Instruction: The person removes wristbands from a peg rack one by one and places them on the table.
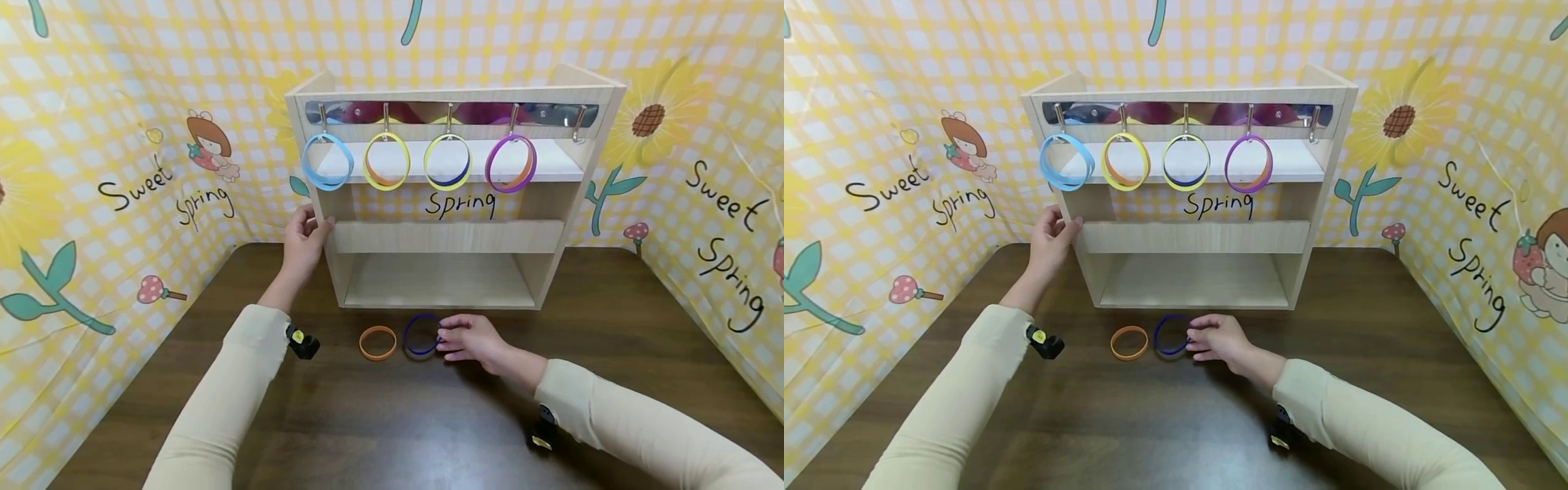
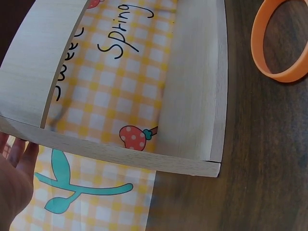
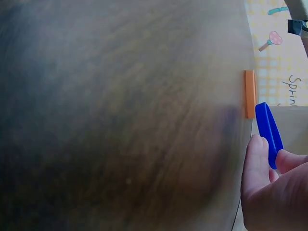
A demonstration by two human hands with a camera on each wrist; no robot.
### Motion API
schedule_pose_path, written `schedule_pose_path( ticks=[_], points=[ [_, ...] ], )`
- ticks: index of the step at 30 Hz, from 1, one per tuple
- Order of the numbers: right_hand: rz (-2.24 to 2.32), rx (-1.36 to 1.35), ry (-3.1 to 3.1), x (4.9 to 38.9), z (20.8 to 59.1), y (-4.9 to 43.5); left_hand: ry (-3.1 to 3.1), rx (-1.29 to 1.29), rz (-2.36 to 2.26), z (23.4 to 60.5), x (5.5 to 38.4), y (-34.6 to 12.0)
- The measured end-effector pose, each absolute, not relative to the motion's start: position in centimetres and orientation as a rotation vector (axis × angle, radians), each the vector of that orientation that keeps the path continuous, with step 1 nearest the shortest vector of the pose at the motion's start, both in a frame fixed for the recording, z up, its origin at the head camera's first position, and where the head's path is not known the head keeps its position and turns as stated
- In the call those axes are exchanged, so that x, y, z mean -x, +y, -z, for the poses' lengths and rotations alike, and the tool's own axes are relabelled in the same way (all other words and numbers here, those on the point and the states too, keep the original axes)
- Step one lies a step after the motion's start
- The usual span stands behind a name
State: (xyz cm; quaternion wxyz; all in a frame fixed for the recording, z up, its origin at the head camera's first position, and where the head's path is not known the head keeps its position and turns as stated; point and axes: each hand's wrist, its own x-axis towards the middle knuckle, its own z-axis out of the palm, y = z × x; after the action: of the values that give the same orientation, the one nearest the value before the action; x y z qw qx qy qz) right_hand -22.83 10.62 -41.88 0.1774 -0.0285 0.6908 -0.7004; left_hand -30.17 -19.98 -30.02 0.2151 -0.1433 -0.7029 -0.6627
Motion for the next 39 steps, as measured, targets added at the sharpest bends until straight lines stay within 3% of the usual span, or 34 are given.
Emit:
schedule_pose_path(
  ticks=[39],
  points=[
    [1.888,0.005,2.118,22.7,42.3,9.1,-1.971,0.366,1.835,30.0,30.2,-19.9]
  ],
)
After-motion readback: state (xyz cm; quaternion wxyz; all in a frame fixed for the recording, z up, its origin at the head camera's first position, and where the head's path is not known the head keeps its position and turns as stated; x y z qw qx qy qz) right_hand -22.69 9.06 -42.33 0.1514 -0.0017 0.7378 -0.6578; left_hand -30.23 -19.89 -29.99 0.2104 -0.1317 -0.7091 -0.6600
